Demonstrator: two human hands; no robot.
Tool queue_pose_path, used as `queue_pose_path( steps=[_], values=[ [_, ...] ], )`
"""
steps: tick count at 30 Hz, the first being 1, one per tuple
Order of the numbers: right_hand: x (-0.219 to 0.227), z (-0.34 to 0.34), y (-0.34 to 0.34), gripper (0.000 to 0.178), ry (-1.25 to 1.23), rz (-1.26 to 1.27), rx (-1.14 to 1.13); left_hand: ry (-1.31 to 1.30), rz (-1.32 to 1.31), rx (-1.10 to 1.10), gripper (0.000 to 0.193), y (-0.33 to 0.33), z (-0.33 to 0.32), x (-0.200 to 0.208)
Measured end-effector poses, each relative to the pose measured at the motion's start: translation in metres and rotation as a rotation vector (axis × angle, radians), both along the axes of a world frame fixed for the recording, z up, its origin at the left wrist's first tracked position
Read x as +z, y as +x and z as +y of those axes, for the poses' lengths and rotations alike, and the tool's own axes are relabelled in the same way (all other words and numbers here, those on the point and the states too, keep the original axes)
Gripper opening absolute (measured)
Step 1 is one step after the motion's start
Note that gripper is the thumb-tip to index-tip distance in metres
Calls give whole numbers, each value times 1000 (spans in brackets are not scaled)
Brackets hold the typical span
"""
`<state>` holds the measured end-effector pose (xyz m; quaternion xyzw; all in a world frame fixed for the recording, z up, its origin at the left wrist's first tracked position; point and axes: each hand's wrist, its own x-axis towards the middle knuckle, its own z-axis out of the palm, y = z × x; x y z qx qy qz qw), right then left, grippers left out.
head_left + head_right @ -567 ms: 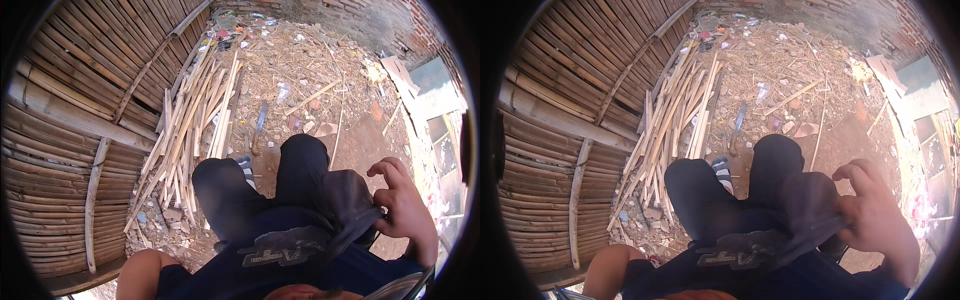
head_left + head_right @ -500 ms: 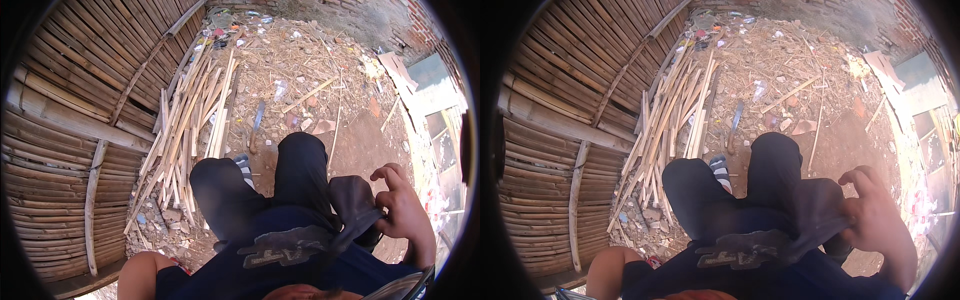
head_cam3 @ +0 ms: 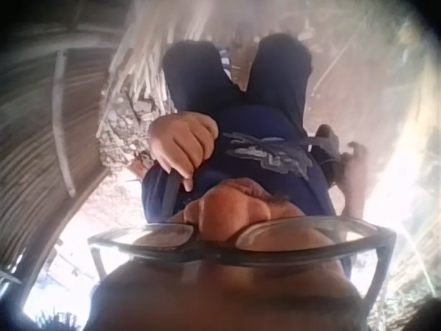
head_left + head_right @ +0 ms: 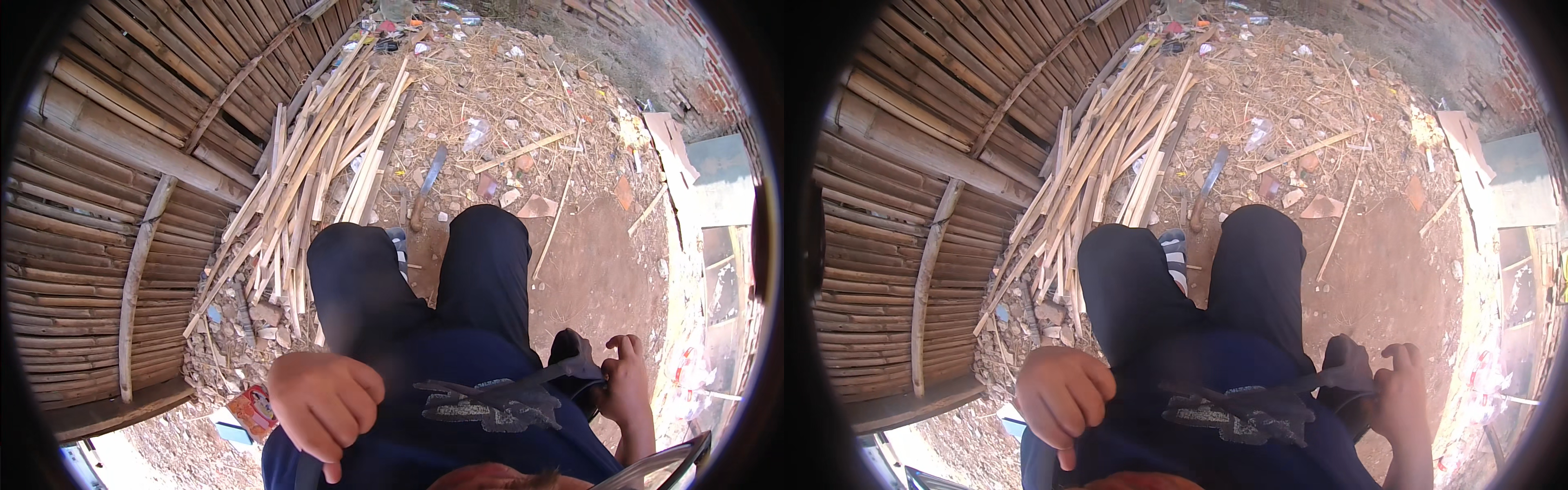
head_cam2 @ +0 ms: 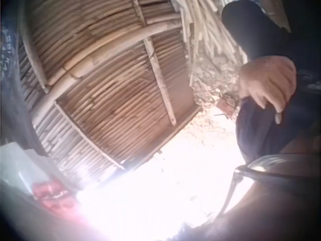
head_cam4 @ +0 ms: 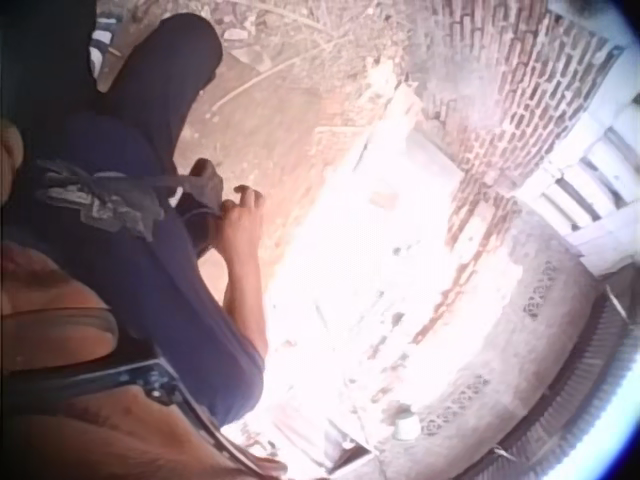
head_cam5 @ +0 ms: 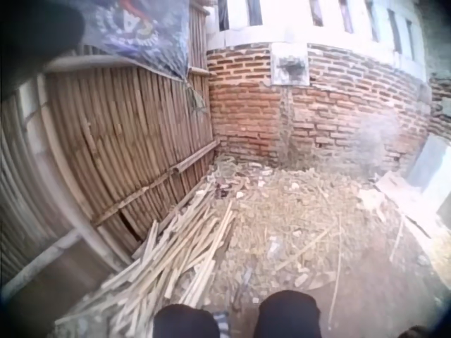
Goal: The person shaves a thin strip of bamboo by hand using a machete while sitting on the ground outdoors.
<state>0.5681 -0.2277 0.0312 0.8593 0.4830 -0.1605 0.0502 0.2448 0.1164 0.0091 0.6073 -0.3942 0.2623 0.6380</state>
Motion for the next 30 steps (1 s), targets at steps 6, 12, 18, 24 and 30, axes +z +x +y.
queue_pose_path(
  steps=[6, 12, 18, 24, 30],
  values=[
    [-80, -16, 16, 18, -250, 82, 38, -116, 164, -70, 30, 33, -37, -47],
    [-53, 8, 50, 53, -467, 511, -40, -186, 223, 410, 53, -24, 0, -82],
    [8, 156, 90, 54, 198, 473, 59, -1084, 533, 1551, 22, -96, 97, -244],
    [-140, 377, 114, 20, -55, 722, 248, -664, 1414, 1788, 40, -83, 127, -414],
    [-347, 473, 104, 44, -517, 474, 434, 119, 1332, 1895, 31, -63, 178, -412]
  ],
)
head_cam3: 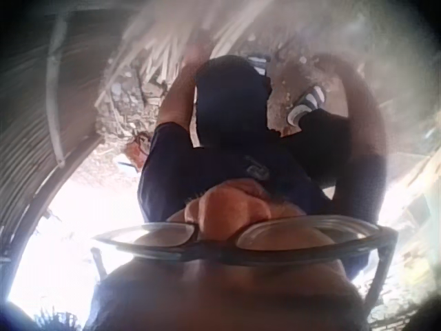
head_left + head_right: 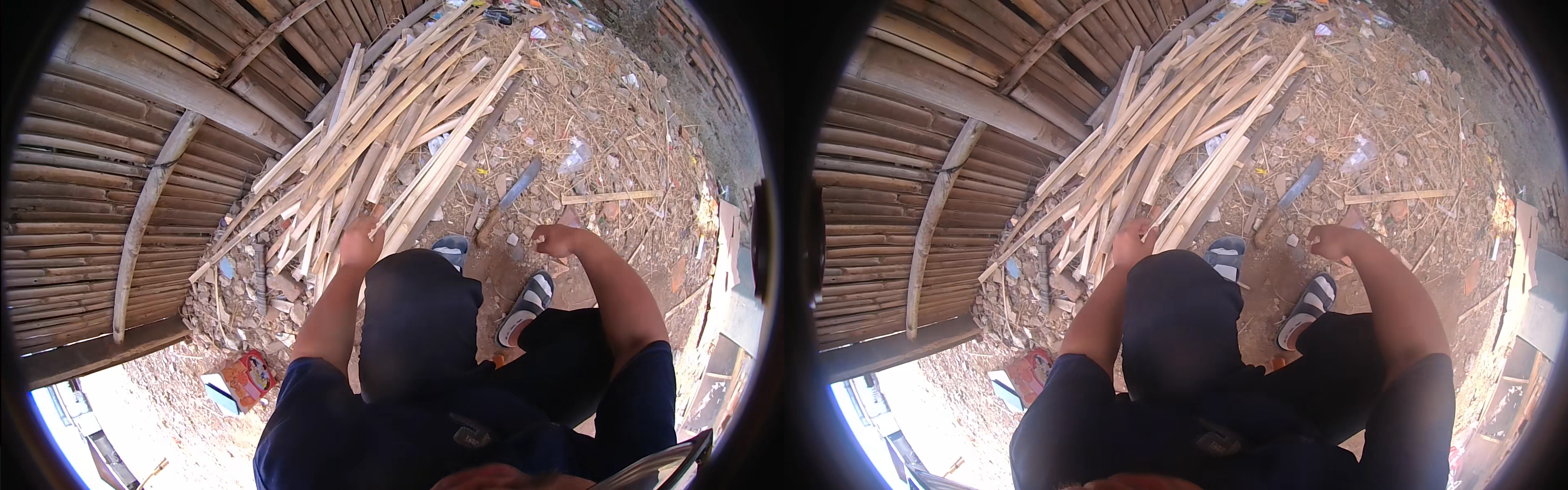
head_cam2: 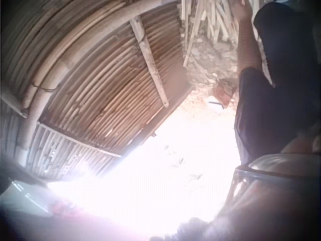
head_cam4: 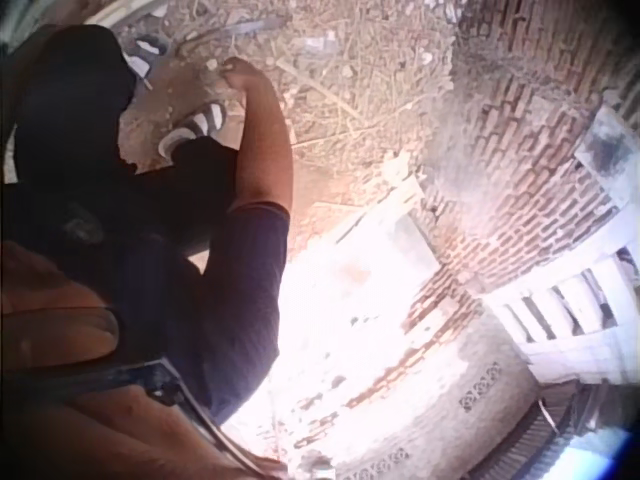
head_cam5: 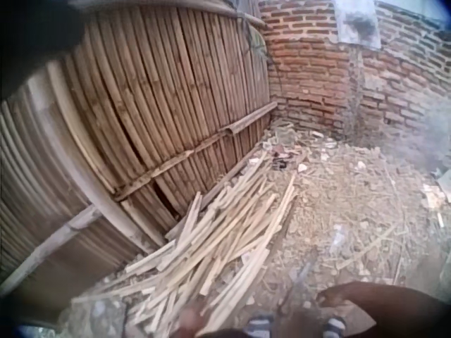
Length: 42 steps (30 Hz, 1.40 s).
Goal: The person shaves a thin strip of bamboo by hand using a machete while sitting on the ground outdoors.
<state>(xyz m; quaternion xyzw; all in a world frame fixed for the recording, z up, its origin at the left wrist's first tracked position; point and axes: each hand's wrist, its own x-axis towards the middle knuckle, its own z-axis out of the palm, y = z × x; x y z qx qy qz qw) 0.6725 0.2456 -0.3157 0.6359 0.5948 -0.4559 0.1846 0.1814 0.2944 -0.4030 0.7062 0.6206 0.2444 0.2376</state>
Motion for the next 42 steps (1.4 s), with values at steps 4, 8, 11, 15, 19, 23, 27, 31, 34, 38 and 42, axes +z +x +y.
queue_pose_path(
  steps=[4, 8, 11, 15, 19, 23, 27, 31, 34, 38, 42],
  values=[
    [-26, 33, -32, 49, -98, 71, -230, -70, 123, -79, 33, 20, 40, -4],
    [-102, 34, -54, 64, 94, 31, -294, -297, 252, -135, 47, 40, 53, -24],
    [-133, 19, -81, 73, 167, 57, -316, -280, 504, -189, 65, 31, 21, -56],
    [-163, 18, -96, 80, 71, 11, -370, -444, 579, -139, 76, 21, -5, -79],
    [-176, 9, -98, 72, 179, 5, -385, -551, 580, -127, 70, 15, -9, -70],
    [-173, 8, -102, 65, 224, 9, -426, -575, 562, -61, 60, 15, -3, -73],
    [-188, 2, -101, 59, 265, -21, -347, -536, 607, -79, 49, 25, -1, -71],
    [-150, 10, -112, 52, 177, -112, -532, -551, 621, -67, 43, 22, 6, -77],
    [-152, -3, -109, 48, 179, -146, -524, -599, 572, -40, 40, 19, 16, -83],
    [-144, -25, -115, 38, 243, -232, -512, -300, 583, 65, 39, 23, 3, -85],
    [-141, -35, -116, 27, 308, -297, -593, -363, 599, -113, 42, 22, -5, -79]
  ],
)
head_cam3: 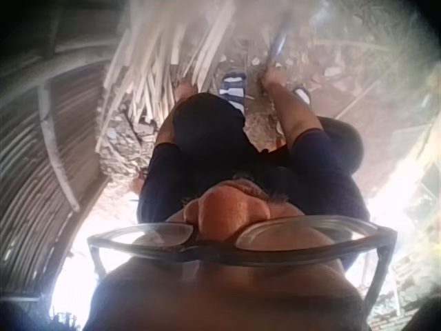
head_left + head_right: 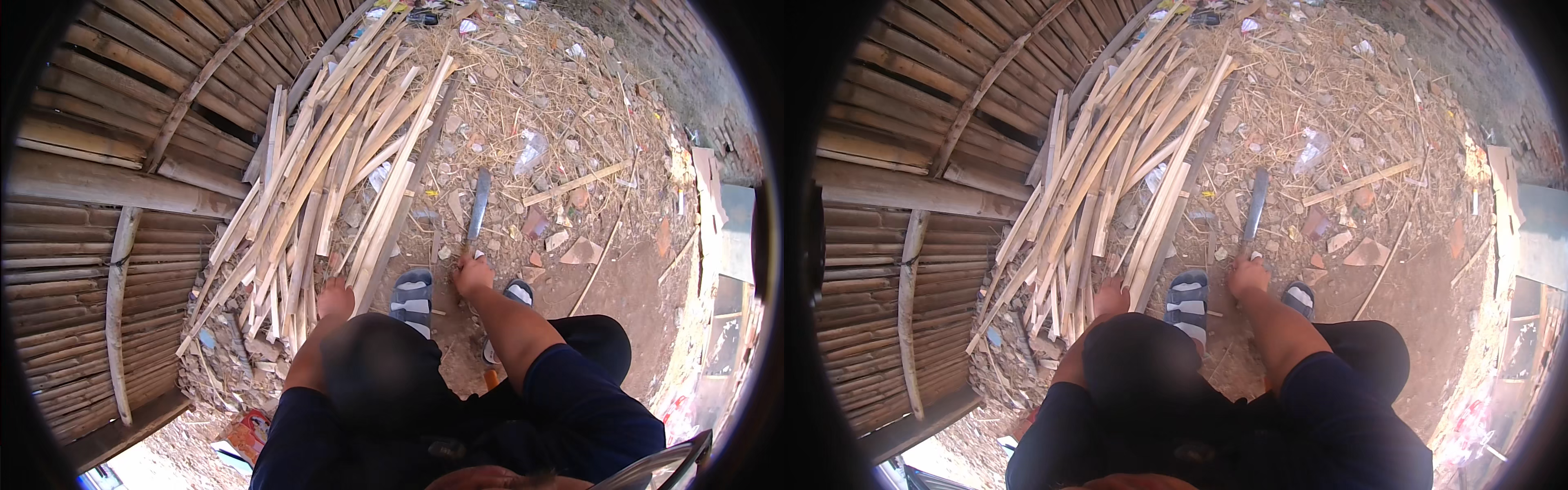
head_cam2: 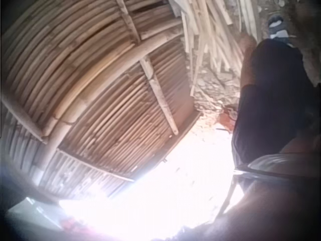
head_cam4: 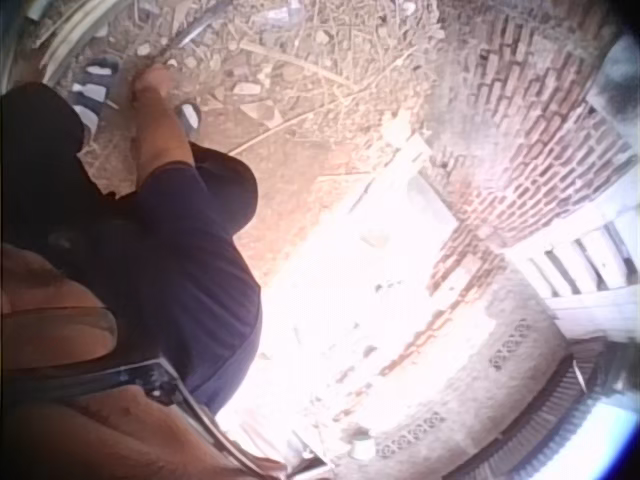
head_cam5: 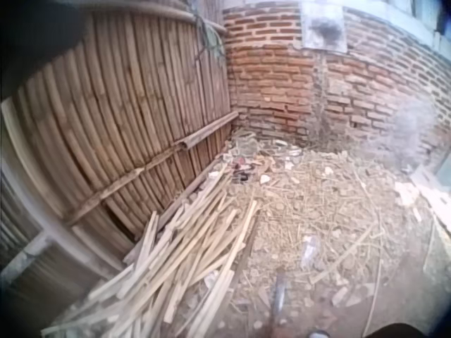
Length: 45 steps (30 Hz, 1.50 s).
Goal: The person shaves a thin strip of bamboo by hand using a machete while sitting on the ground outdoors.
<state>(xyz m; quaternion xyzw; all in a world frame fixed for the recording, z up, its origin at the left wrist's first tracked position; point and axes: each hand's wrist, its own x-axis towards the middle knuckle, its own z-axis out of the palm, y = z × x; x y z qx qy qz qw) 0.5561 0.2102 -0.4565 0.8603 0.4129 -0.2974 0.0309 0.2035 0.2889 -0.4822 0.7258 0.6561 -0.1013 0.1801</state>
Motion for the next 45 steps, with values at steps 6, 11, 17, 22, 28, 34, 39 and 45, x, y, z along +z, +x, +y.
queue_pose_path(
  steps=[6, 11, 17, 22, 28, 34, 39, 45],
  values=[
    [-27, -8, 14, 26, 200, -24, -166, -121, 15, 99, 42, 21, -10, 0],
    [9, 6, 30, 41, 281, 268, -393, -161, -95, 238, 43, 18, -11, 3],
    [73, 33, 111, 27, 190, 546, -547, 9, -259, 308, 56, 9, -14, 93],
    [202, 39, 151, 38, 389, 707, -572, 164, -272, 204, 55, -33, -32, 169],
    [333, 11, 139, 24, 974, 985, -486, 631, -350, 134, 49, -16, -42, 291],
    [363, -14, 153, 28, 1174, 773, -447, 601, -443, 107, 50, 82, 9, 417],
    [388, -42, 139, 47, 1218, 301, -340, 616, -430, 125, 56, 141, 43, 427],
    [374, -42, 127, 39, 1094, 439, -48, 517, -369, 11, 50, 155, 35, 404]
  ],
)
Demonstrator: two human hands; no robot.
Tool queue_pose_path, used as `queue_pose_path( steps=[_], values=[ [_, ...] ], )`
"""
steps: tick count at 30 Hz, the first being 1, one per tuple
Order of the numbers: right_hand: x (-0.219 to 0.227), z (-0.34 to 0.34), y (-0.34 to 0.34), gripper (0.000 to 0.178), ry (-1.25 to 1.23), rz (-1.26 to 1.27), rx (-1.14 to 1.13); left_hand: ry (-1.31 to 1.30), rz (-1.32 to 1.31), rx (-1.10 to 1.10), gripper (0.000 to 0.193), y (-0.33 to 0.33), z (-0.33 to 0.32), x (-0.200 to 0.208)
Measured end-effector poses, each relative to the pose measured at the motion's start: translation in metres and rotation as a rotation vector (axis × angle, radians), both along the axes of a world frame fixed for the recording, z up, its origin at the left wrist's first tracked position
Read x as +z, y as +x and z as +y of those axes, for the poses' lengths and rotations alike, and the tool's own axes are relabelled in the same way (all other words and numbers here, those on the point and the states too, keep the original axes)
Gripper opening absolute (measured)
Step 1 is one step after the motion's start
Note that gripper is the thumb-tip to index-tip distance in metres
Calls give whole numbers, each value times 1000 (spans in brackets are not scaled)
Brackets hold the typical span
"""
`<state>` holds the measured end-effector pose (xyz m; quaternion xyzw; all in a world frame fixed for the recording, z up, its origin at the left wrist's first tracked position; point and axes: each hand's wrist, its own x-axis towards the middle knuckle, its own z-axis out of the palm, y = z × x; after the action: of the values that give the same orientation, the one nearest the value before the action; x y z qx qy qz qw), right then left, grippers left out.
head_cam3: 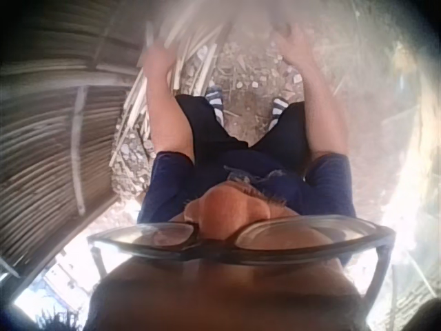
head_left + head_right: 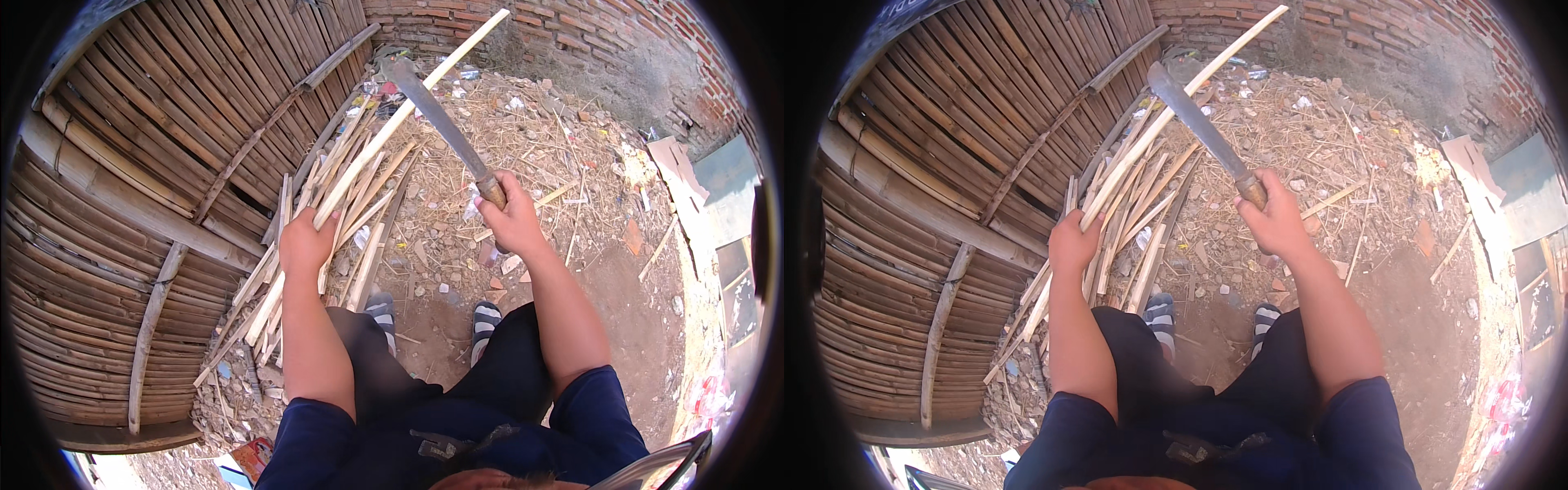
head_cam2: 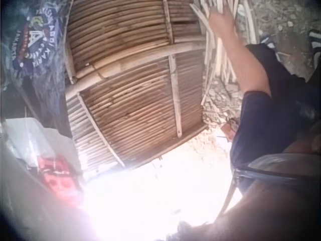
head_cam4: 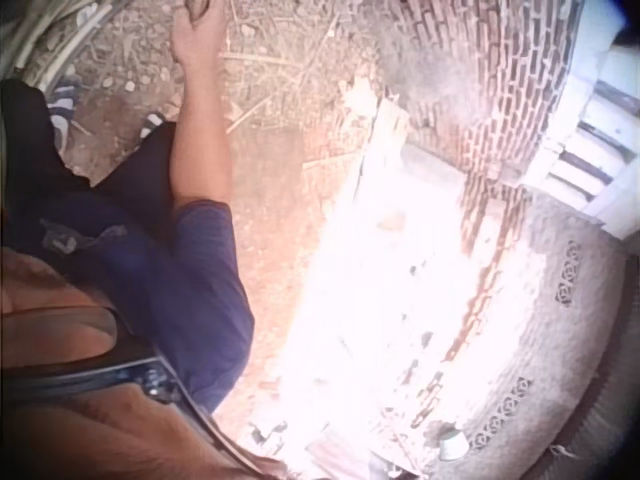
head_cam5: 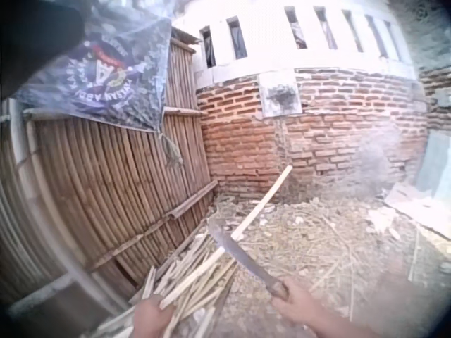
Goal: The person shaves a thin strip of bamboo by hand using a machete while sitting on the ground outdoors.
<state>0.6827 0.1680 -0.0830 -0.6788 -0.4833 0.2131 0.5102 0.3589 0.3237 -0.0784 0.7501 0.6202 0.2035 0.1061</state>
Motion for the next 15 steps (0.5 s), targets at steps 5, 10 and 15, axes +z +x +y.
queue_pose_path(
  steps=[5, 10, 15],
  values=[
    [-17, 15, -9, 44, -49, -82, 125, -21, -15, -127, 46, -18, -7, 5],
    [-10, 19, -10, 47, -132, -193, 141, -68, -63, -139, 43, -22, -15, 23],
    [-5, 19, -20, 46, 48, -271, 155, -25, -147, -189, 39, -26, -5, 9]
  ],
)
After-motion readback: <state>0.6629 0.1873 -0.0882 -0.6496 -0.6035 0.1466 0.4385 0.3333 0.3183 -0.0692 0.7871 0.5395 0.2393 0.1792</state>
